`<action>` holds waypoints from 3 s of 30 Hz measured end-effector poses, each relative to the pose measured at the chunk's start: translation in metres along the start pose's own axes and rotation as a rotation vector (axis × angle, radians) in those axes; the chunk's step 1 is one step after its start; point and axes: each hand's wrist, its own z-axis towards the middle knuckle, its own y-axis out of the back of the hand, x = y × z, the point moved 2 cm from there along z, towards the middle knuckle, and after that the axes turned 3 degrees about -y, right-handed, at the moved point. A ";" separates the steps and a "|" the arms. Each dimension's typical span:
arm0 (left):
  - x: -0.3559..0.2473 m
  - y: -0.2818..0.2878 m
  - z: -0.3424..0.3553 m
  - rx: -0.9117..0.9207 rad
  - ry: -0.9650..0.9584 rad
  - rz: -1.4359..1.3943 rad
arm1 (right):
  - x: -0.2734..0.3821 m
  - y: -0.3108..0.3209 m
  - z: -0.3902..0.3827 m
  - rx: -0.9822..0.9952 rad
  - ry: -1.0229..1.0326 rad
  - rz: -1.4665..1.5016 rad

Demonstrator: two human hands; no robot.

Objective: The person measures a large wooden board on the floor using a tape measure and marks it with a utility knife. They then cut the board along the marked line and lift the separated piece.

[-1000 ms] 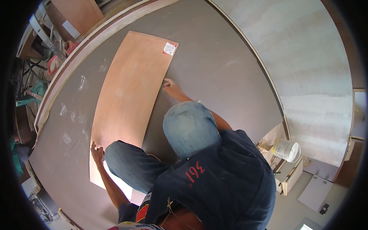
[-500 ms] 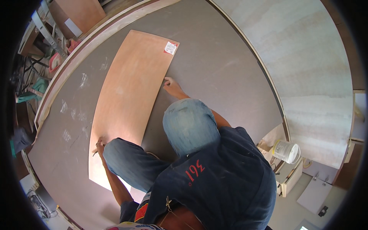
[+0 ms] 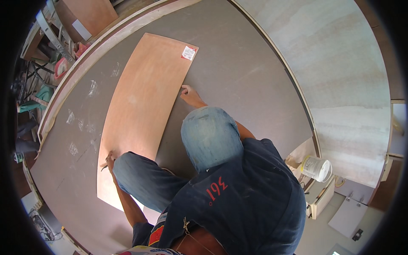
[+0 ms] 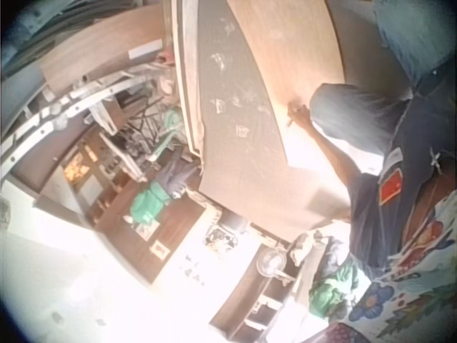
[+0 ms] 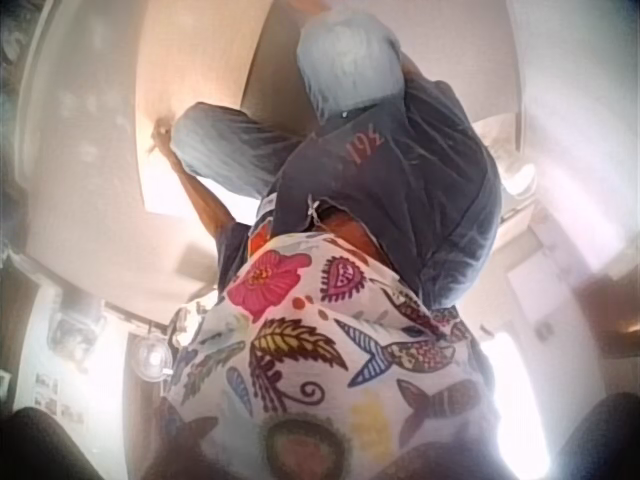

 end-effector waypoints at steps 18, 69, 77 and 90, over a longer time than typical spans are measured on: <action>0.005 -0.010 0.001 -0.020 0.092 -0.197 | 0.007 0.003 -0.007 -0.010 -0.043 0.047; -0.055 0.015 -0.024 0.026 0.112 -0.011 | 0.004 0.010 -0.013 0.013 0.007 0.038; -0.036 0.005 -0.020 -0.024 0.110 0.072 | 0.004 0.009 -0.013 0.004 0.011 0.028; -0.036 -0.003 -0.020 -0.026 0.086 0.043 | 0.004 0.009 -0.015 -0.006 0.042 0.035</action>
